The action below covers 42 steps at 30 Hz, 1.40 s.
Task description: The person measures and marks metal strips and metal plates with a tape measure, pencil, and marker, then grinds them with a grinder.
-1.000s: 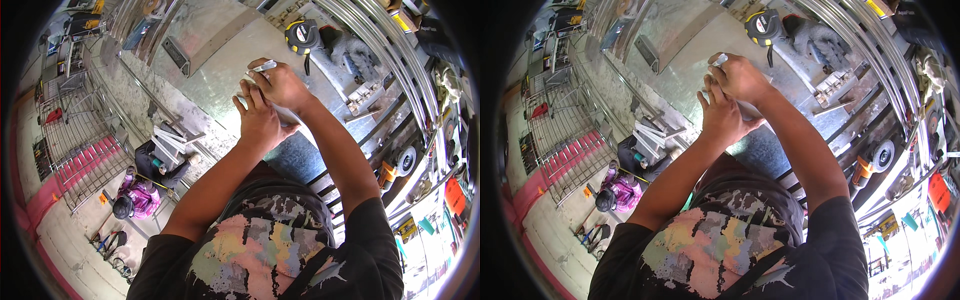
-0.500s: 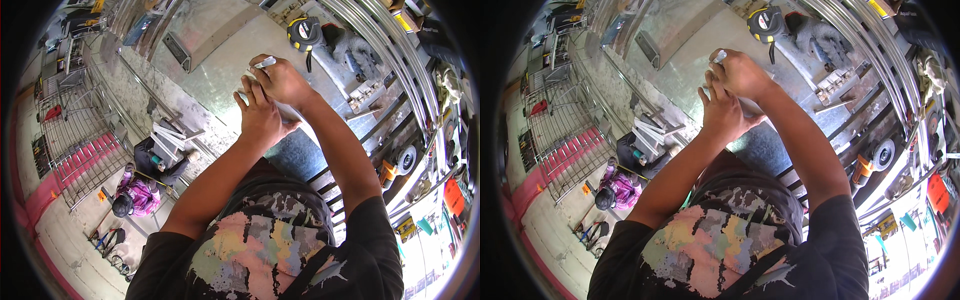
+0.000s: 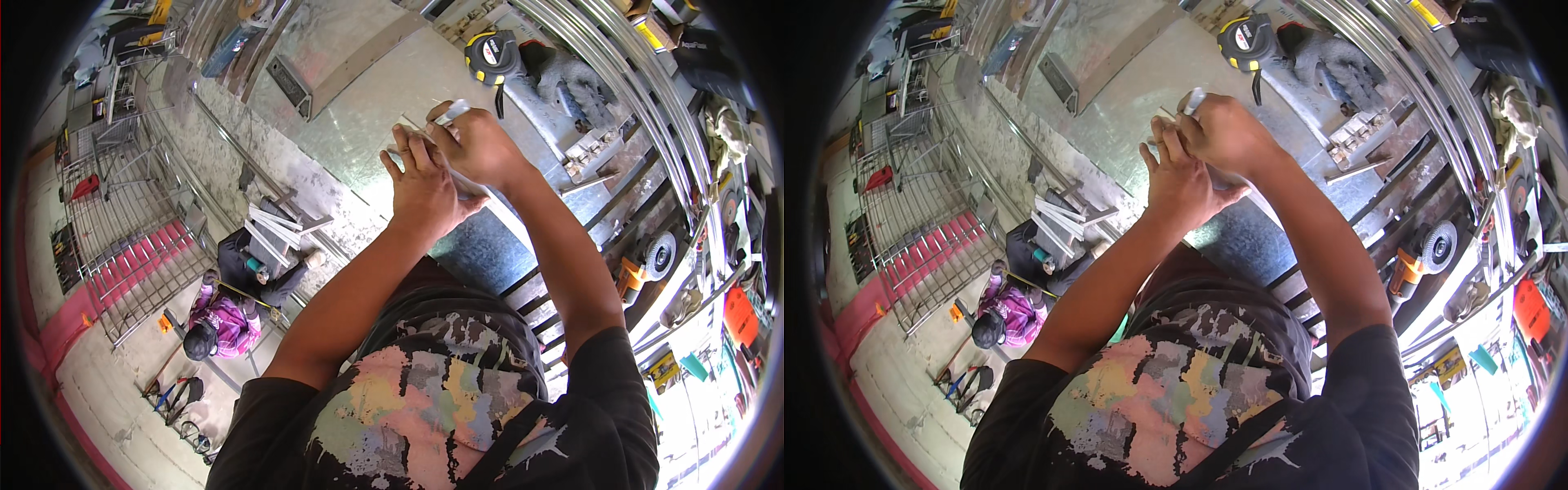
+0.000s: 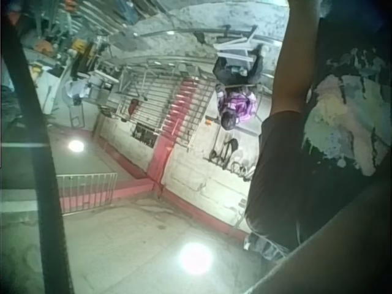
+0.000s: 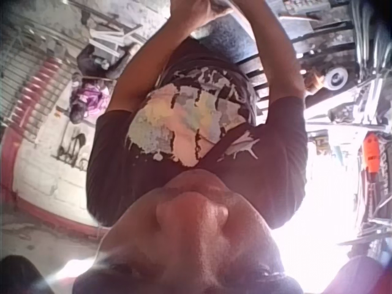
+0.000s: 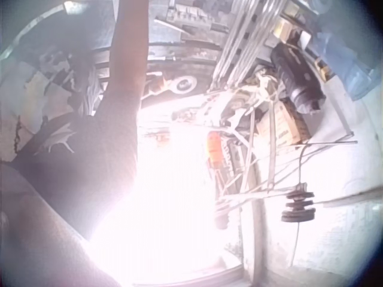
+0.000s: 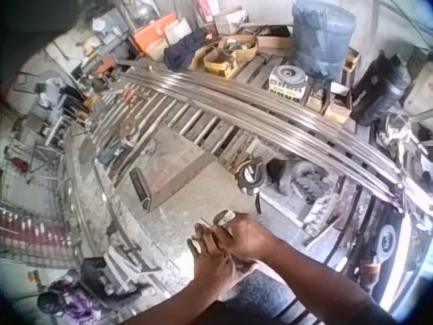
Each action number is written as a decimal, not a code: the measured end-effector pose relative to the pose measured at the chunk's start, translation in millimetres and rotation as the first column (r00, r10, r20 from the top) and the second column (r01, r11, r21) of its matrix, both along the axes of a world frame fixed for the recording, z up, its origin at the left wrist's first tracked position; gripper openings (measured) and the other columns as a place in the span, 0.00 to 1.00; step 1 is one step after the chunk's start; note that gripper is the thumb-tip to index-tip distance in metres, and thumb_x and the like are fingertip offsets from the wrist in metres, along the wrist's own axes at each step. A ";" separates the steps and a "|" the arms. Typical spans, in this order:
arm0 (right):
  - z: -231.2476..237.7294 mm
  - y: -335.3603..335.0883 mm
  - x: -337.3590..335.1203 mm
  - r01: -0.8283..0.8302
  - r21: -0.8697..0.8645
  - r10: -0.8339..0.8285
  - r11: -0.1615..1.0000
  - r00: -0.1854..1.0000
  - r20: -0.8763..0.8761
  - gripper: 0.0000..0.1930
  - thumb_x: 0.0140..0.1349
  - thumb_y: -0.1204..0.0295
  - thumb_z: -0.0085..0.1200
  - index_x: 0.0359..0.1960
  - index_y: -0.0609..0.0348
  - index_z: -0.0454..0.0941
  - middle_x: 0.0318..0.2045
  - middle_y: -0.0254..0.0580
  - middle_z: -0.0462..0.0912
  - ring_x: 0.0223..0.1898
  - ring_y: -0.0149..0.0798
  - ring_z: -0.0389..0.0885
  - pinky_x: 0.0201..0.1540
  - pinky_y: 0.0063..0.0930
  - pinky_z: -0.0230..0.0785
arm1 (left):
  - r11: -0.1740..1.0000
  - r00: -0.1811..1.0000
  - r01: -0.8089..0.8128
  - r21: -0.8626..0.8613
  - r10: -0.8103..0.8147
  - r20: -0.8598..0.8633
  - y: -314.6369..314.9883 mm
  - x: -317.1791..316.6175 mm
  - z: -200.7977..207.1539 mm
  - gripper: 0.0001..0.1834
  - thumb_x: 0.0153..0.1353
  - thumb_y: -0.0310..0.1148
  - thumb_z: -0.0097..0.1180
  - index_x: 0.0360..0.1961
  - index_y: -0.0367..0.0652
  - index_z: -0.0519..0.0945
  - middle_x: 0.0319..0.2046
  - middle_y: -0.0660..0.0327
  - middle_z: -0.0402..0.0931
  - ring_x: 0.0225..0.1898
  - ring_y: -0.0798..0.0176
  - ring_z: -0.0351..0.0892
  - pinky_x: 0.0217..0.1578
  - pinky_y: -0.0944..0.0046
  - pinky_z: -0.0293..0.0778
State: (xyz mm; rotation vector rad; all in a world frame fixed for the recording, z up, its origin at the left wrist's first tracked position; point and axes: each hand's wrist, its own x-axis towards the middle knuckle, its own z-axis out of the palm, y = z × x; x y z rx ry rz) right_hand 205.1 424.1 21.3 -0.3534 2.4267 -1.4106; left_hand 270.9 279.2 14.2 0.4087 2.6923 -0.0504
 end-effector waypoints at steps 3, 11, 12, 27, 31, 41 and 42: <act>-13.4 11.3 31.8 0.379 -0.390 -0.406 0.839 0.914 0.015 0.10 0.72 0.71 0.62 0.48 0.64 0.84 0.36 0.54 0.89 0.38 0.48 0.90 0.43 0.39 0.81 | 1.000 1.000 -0.013 -0.015 0.013 0.023 4.4 -0.9 3.9 0.75 0.52 0.77 0.66 0.80 0.24 0.51 0.73 0.30 0.50 0.81 0.22 0.37 0.72 0.16 0.48; -3.7 83.0 176.5 0.306 -0.085 -0.316 0.948 0.930 -0.189 0.16 0.66 0.84 0.59 0.55 0.63 0.80 0.47 0.55 0.85 0.47 0.53 0.86 0.51 0.42 0.78 | 0.987 0.979 0.039 0.155 -0.006 -0.206 -14.5 28.4 -12.0 0.61 0.58 0.75 0.63 0.81 0.46 0.59 0.70 0.31 0.52 0.79 0.18 0.43 0.69 0.09 0.44; -13.2 88.8 200.0 0.268 0.002 -0.259 0.963 0.933 -0.249 0.16 0.65 0.81 0.60 0.54 0.62 0.79 0.49 0.55 0.84 0.49 0.55 0.85 0.54 0.45 0.77 | 0.985 0.976 0.055 0.161 -0.019 -0.217 -17.4 35.2 -15.0 0.61 0.58 0.75 0.63 0.81 0.46 0.59 0.70 0.31 0.52 0.79 0.18 0.43 0.69 0.09 0.44; -21.7 12.5 276.7 0.502 0.530 -0.412 0.684 0.865 -0.287 0.23 0.63 0.74 0.66 0.58 0.58 0.73 0.68 0.59 0.75 0.69 0.63 0.72 0.69 0.56 0.65 | 0.797 0.839 0.539 0.272 -0.480 -0.257 -139.9 26.8 -35.5 0.38 0.71 0.57 0.59 0.76 0.49 0.70 0.59 0.38 0.67 0.79 0.31 0.52 0.70 0.12 0.47; -17.3 -13.7 257.2 0.624 0.521 -0.509 0.582 0.779 -0.365 0.22 0.63 0.77 0.62 0.58 0.61 0.75 0.66 0.59 0.76 0.72 0.61 0.70 0.72 0.57 0.63 | 0.640 0.738 0.674 0.369 -0.594 -0.320 -170.6 -12.8 -55.6 0.29 0.71 0.48 0.62 0.68 0.45 0.78 0.56 0.46 0.71 0.78 0.42 0.58 0.71 0.18 0.53; -28.6 -86.8 242.3 0.648 0.600 -0.577 0.469 0.739 -0.347 0.22 0.65 0.76 0.58 0.60 0.55 0.71 0.65 0.55 0.77 0.73 0.57 0.69 0.72 0.63 0.59 | 0.403 0.649 0.704 0.585 -0.699 -0.300 -181.0 -57.2 -51.9 0.15 0.66 0.32 0.66 0.52 0.40 0.82 0.55 0.55 0.74 0.76 0.46 0.63 0.75 0.31 0.57; -29.9 -95.6 247.9 0.643 0.610 -0.577 0.464 0.741 -0.343 0.22 0.65 0.76 0.58 0.60 0.55 0.71 0.64 0.55 0.77 0.73 0.57 0.70 0.72 0.63 0.59 | 0.380 0.636 0.716 0.586 -0.700 -0.324 -184.0 -61.8 -52.3 0.15 0.66 0.31 0.66 0.52 0.40 0.82 0.56 0.56 0.75 0.76 0.46 0.62 0.75 0.31 0.57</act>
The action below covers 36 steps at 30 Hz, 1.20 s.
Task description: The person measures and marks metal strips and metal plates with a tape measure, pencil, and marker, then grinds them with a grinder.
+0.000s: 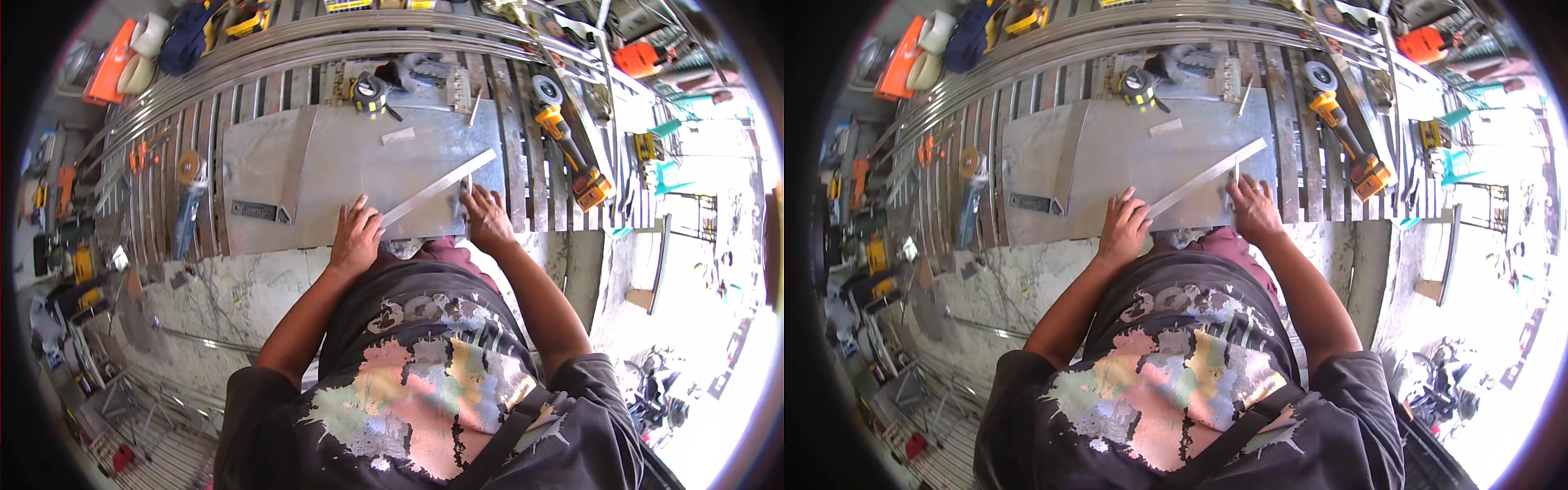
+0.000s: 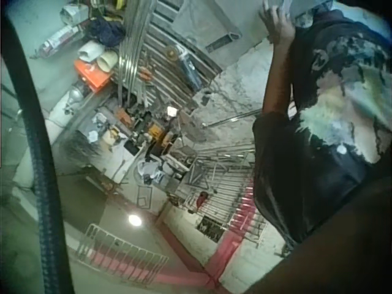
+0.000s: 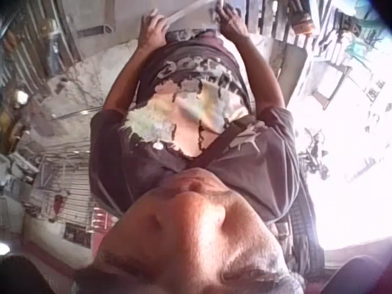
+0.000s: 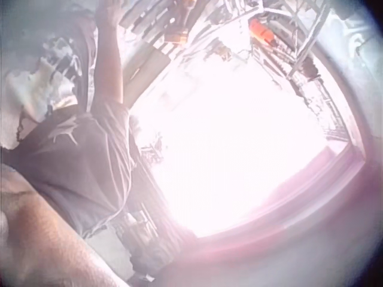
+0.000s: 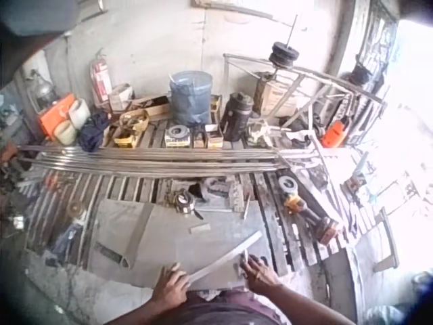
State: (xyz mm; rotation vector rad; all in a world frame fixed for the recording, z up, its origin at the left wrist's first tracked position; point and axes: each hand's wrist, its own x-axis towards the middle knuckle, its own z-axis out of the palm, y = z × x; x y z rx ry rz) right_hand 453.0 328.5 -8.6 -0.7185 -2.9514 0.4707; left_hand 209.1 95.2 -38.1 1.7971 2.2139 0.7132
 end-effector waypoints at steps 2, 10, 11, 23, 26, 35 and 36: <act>-2.7 -12.1 12.5 -0.013 0.049 0.011 0.999 0.999 0.044 0.22 0.64 0.75 0.61 0.60 0.57 0.71 0.63 0.55 0.79 0.72 0.58 0.71 0.71 0.63 0.60 | 0.999 0.999 0.037 0.024 -0.037 -0.002 -5.6 -6.6 -4.7 0.16 0.65 0.29 0.66 0.52 0.39 0.82 0.57 0.57 0.75 0.77 0.46 0.62 0.75 0.30 0.56; 36.7 -45.6 55.6 0.222 -0.009 -0.222 0.975 0.971 -0.085 0.17 0.64 0.74 0.64 0.54 0.58 0.75 0.67 0.56 0.77 0.70 0.59 0.73 0.74 0.55 0.60 | 0.995 0.994 -0.070 -0.077 0.062 -0.095 5.4 -41.9 6.2 0.21 0.61 0.25 0.67 0.56 0.36 0.81 0.62 0.52 0.73 0.72 0.41 0.66 0.75 0.42 0.61; 36.9 -50.0 67.6 0.240 -0.006 -0.239 0.971 0.966 -0.097 0.17 0.64 0.74 0.64 0.53 0.58 0.74 0.68 0.56 0.77 0.70 0.59 0.74 0.73 0.54 0.61 | 0.995 0.995 -0.052 -0.084 0.045 -0.094 8.4 -44.0 8.3 0.21 0.61 0.25 0.67 0.56 0.36 0.81 0.62 0.52 0.73 0.72 0.41 0.66 0.75 0.42 0.61; 37.6 -129.2 212.4 0.511 -0.067 -0.504 0.857 0.858 0.101 0.19 0.59 0.80 0.64 0.51 0.57 0.74 0.66 0.55 0.79 0.66 0.58 0.77 0.71 0.54 0.63 | 0.938 0.946 0.117 -0.326 -0.205 -0.251 47.2 7.8 5.4 0.53 0.73 0.67 0.45 0.84 0.38 0.48 0.87 0.54 0.33 0.86 0.37 0.25 0.75 0.16 0.31; 41.5 -128.1 222.4 0.535 -0.088 -0.527 0.841 0.844 0.098 0.19 0.59 0.80 0.62 0.52 0.58 0.74 0.66 0.56 0.78 0.68 0.58 0.75 0.72 0.53 0.61 | 0.934 0.949 -0.064 -0.351 -0.052 -0.311 64.2 25.8 2.4 0.56 0.72 0.68 0.46 0.84 0.36 0.47 0.86 0.49 0.33 0.85 0.33 0.25 0.76 0.17 0.29; 54.0 -117.2 255.4 0.607 -0.021 -0.602 0.794 0.791 0.104 0.18 0.60 0.80 0.63 0.52 0.59 0.73 0.67 0.58 0.77 0.68 0.60 0.74 0.72 0.54 0.60 | 0.908 0.930 -0.322 -0.270 0.251 -0.267 118.2 47.0 -4.6 0.61 0.70 0.71 0.46 0.82 0.27 0.45 0.85 0.37 0.35 0.85 0.33 0.30 0.80 0.28 0.32; 55.2 -117.7 259.7 0.613 -0.019 -0.608 0.790 0.787 0.107 0.18 0.60 0.80 0.64 0.51 0.59 0.74 0.67 0.58 0.77 0.68 0.60 0.74 0.73 0.54 0.60 | 0.906 0.929 -0.326 -0.271 0.255 -0.268 123.9 44.9 -7.9 0.61 0.70 0.71 0.46 0.82 0.27 0.45 0.85 0.37 0.35 0.85 0.33 0.30 0.80 0.28 0.32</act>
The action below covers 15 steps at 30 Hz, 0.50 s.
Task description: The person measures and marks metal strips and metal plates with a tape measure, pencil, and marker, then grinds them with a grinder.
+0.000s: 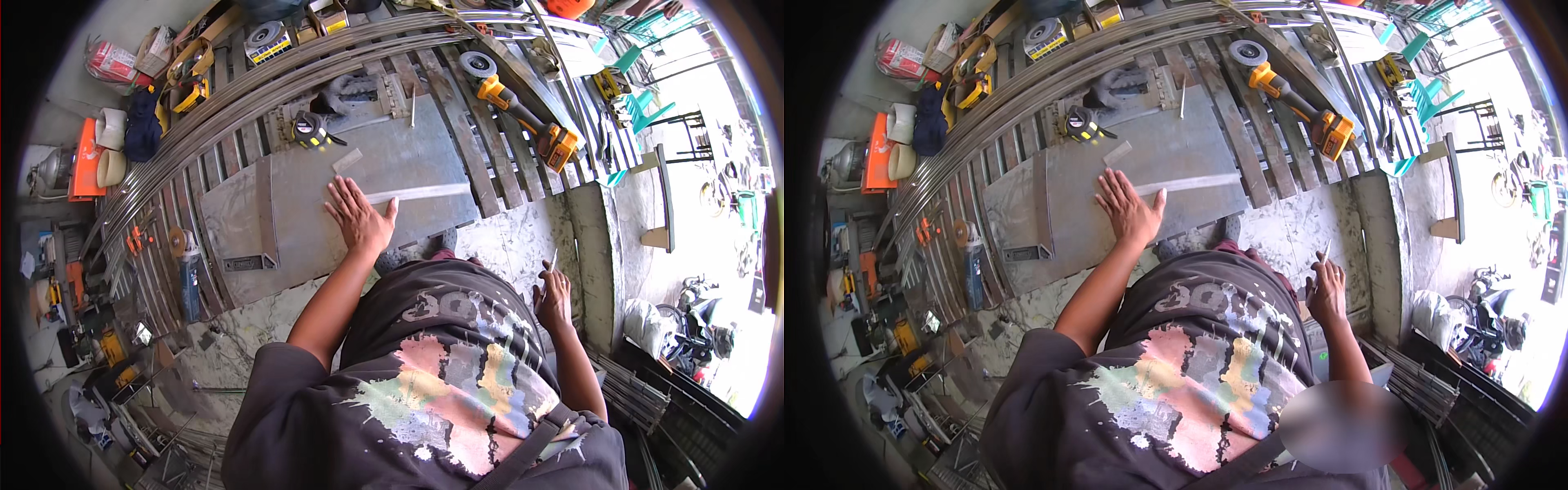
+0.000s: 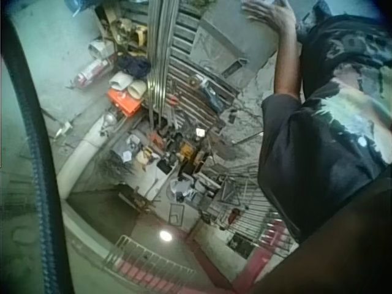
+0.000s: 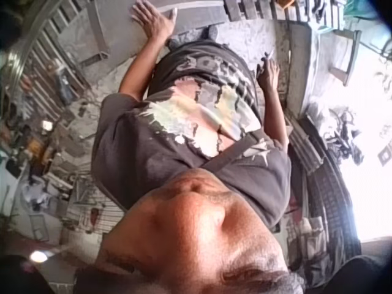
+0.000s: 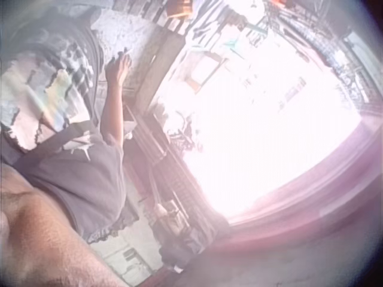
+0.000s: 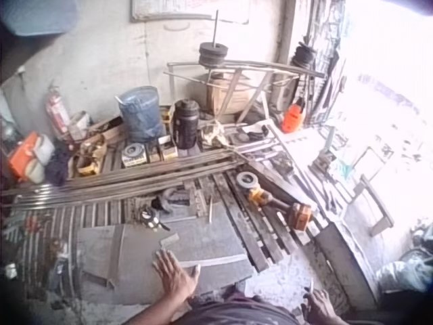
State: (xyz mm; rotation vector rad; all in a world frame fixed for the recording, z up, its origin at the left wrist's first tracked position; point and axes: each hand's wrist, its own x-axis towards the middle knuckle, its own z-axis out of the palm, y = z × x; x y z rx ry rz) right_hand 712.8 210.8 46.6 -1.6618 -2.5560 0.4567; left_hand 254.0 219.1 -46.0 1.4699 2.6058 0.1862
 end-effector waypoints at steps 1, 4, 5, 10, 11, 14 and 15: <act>0.7 -0.8 3.8 0.007 -0.001 -0.007 1.000 1.000 0.004 0.18 0.60 0.79 0.64 0.51 0.60 0.74 0.67 0.57 0.77 0.69 0.60 0.73 0.73 0.55 0.60 | 0.996 0.997 -0.065 0.061 0.067 -0.036 5.9 -2.9 -3.5 0.63 0.69 0.72 0.46 0.82 0.25 0.45 0.84 0.36 0.36 0.85 0.33 0.31 0.80 0.30 0.33; -1.1 -5.7 15.3 0.038 -0.037 -0.037 0.999 0.999 0.030 0.18 0.61 0.79 0.65 0.51 0.60 0.74 0.68 0.57 0.77 0.69 0.60 0.73 0.73 0.55 0.60 | 0.975 0.983 -0.165 0.148 0.174 -0.054 28.4 -14.6 -6.7 0.66 0.68 0.74 0.48 0.81 0.22 0.45 0.83 0.34 0.38 0.85 0.34 0.32 0.81 0.33 0.34; -1.4 -8.4 19.2 0.039 -0.038 -0.038 0.999 0.999 0.031 0.18 0.61 0.79 0.65 0.51 0.60 0.74 0.68 0.57 0.77 0.69 0.60 0.73 0.73 0.55 0.60 | 0.964 0.977 -0.200 0.176 0.210 -0.040 37.2 -19.8 -5.6 0.67 0.67 0.75 0.48 0.81 0.21 0.45 0.83 0.33 0.38 0.85 0.33 0.33 0.81 0.35 0.35; 0.0 -10.2 26.0 0.035 -0.071 -0.031 0.997 0.998 0.050 0.18 0.61 0.78 0.64 0.51 0.59 0.74 0.68 0.56 0.77 0.69 0.59 0.73 0.74 0.54 0.59 | 0.945 0.963 -0.260 0.198 0.269 -0.020 61.6 -46.4 -12.7 0.71 0.62 0.78 0.53 0.81 0.23 0.43 0.83 0.31 0.39 0.85 0.33 0.33 0.82 0.37 0.34; -0.4 -8.3 26.2 0.032 -0.080 -0.028 0.996 0.999 0.043 0.18 0.60 0.79 0.64 0.51 0.59 0.74 0.68 0.56 0.76 0.69 0.59 0.73 0.74 0.54 0.59 | 0.945 0.963 -0.260 0.198 0.269 -0.019 66.9 -50.9 -13.9 0.71 0.62 0.78 0.53 0.81 0.23 0.43 0.83 0.31 0.39 0.85 0.33 0.33 0.82 0.37 0.34; 3.9 6.3 14.1 -0.015 -0.008 0.015 1.000 1.000 0.024 0.16 0.64 0.80 0.58 0.54 0.58 0.75 0.62 0.55 0.81 0.63 0.54 0.79 0.71 0.51 0.62 | 0.910 0.944 -0.329 0.252 0.320 0.077 74.6 -57.8 -8.9 0.67 0.64 0.72 0.57 0.80 0.21 0.47 0.82 0.29 0.40 0.84 0.30 0.36 0.82 0.36 0.38; 5.3 14.1 9.9 -0.052 0.043 0.052 0.998 0.999 0.007 0.16 0.65 0.80 0.55 0.55 0.58 0.76 0.58 0.55 0.83 0.60 0.53 0.82 0.69 0.51 0.65 | 0.909 0.942 -0.335 0.249 0.326 0.076 71.7 -63.9 -12.6 0.67 0.64 0.72 0.57 0.80 0.21 0.47 0.82 0.29 0.40 0.84 0.30 0.36 0.82 0.36 0.38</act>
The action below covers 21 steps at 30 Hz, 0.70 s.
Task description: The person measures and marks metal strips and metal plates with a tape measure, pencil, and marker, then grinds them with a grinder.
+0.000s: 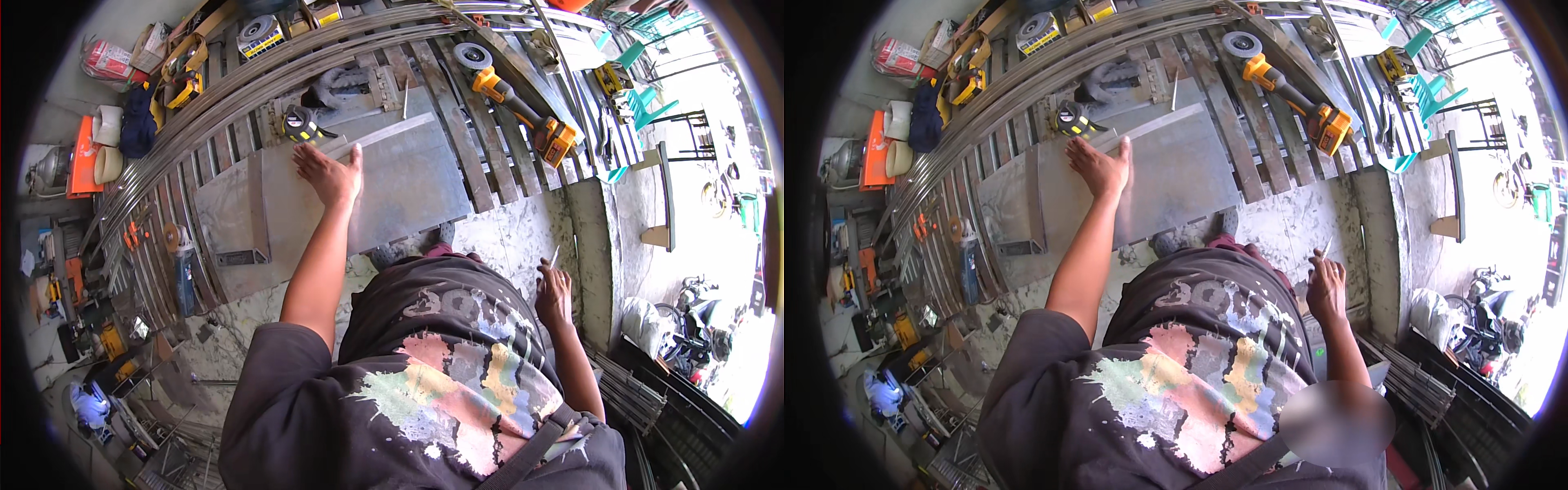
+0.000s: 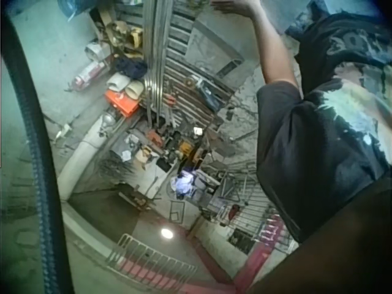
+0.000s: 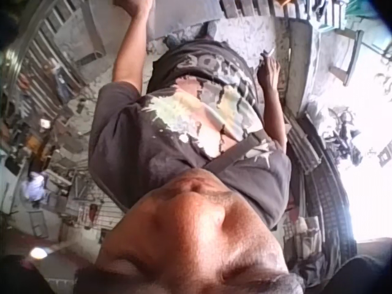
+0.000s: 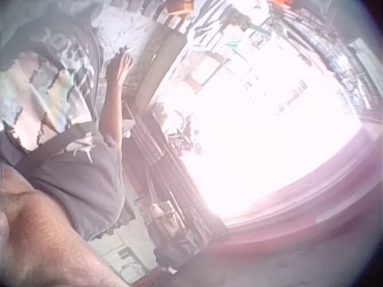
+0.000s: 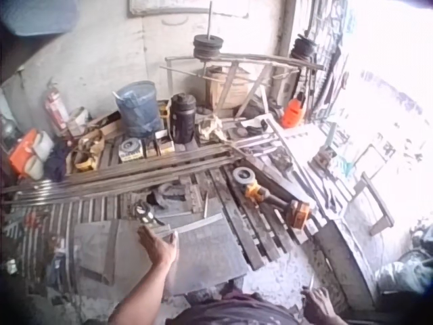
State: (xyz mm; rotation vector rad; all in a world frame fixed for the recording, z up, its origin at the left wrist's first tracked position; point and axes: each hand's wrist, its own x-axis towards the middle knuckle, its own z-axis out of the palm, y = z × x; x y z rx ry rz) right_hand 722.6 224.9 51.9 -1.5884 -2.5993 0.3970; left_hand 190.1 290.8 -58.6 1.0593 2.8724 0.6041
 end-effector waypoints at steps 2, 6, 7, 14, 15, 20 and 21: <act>9.7 21.4 -14.8 0.001 0.068 0.003 0.998 0.998 -0.057 0.13 0.70 0.78 0.52 0.54 0.58 0.78 0.39 0.51 0.88 0.44 0.52 0.87 0.60 0.49 0.71 | 0.935 0.997 0.028 0.353 -0.049 0.051 -13.1 -12.9 -9.5 0.60 0.69 0.63 0.61 0.78 0.20 0.50 0.80 0.27 0.44 0.83 0.30 0.41 0.81 0.39 0.43; 78.5 53.2 -89.0 -0.057 0.022 0.056 0.998 0.998 0.040 0.09 0.70 0.65 0.64 0.40 0.56 0.80 0.30 0.43 0.85 0.37 0.50 0.84 0.50 0.47 0.68 | 0.763 0.727 0.465 0.449 -0.619 0.298 -62.9 57.6 129.2 0.16 0.74 0.39 0.63 0.54 0.39 0.84 0.48 0.48 0.87 0.54 0.44 0.86 0.57 0.49 0.81; 91.3 57.6 -111.3 -0.150 0.038 0.151 0.988 0.988 -0.012 0.10 0.71 0.64 0.63 0.35 0.55 0.79 0.30 0.42 0.84 0.36 0.49 0.83 0.50 0.44 0.67 | 0.665 0.519 0.593 0.453 -0.746 0.417 -78.0 69.3 160.6 0.19 0.73 0.39 0.64 0.59 0.39 0.82 0.49 0.47 0.86 0.53 0.44 0.86 0.56 0.50 0.81; 154.4 57.8 -201.0 -0.677 0.098 0.677 0.729 0.735 0.041 0.09 0.60 0.67 0.55 0.37 0.58 0.80 0.31 0.41 0.77 0.37 0.43 0.78 0.51 0.40 0.66 | 0.522 0.470 0.744 0.417 -0.852 0.229 -126.8 120.1 225.8 0.13 0.71 0.35 0.63 0.47 0.36 0.79 0.44 0.48 0.80 0.47 0.43 0.80 0.49 0.48 0.76; 158.9 59.8 -204.0 -0.705 0.100 0.707 0.702 0.707 0.013 0.10 0.58 0.67 0.55 0.37 0.58 0.80 0.31 0.41 0.76 0.37 0.43 0.78 0.51 0.40 0.67 | 0.521 0.475 0.763 0.382 -0.853 0.214 -131.1 117.9 232.9 0.10 0.70 0.33 0.63 0.41 0.36 0.79 0.42 0.48 0.80 0.44 0.43 0.80 0.47 0.48 0.75; 168.9 57.0 -209.4 -0.805 0.272 0.831 0.527 0.555 0.032 0.10 0.53 0.65 0.58 0.33 0.57 0.80 0.30 0.38 0.71 0.36 0.40 0.74 0.48 0.41 0.67 | 0.617 0.534 0.634 0.466 -0.785 0.314 -167.1 128.4 253.1 0.07 0.69 0.27 0.60 0.34 0.34 0.79 0.30 0.51 0.79 0.34 0.43 0.79 0.42 0.49 0.75; 169.2 58.7 -211.5 -0.814 0.322 0.855 0.483 0.518 0.026 0.10 0.54 0.64 0.61 0.31 0.56 0.80 0.29 0.37 0.70 0.34 0.39 0.73 0.46 0.41 0.66 | 0.657 0.500 0.587 0.473 -0.753 0.427 -174.6 127.5 256.1 0.10 0.73 0.30 0.57 0.33 0.35 0.78 0.29 0.49 0.78 0.34 0.42 0.80 0.41 0.48 0.74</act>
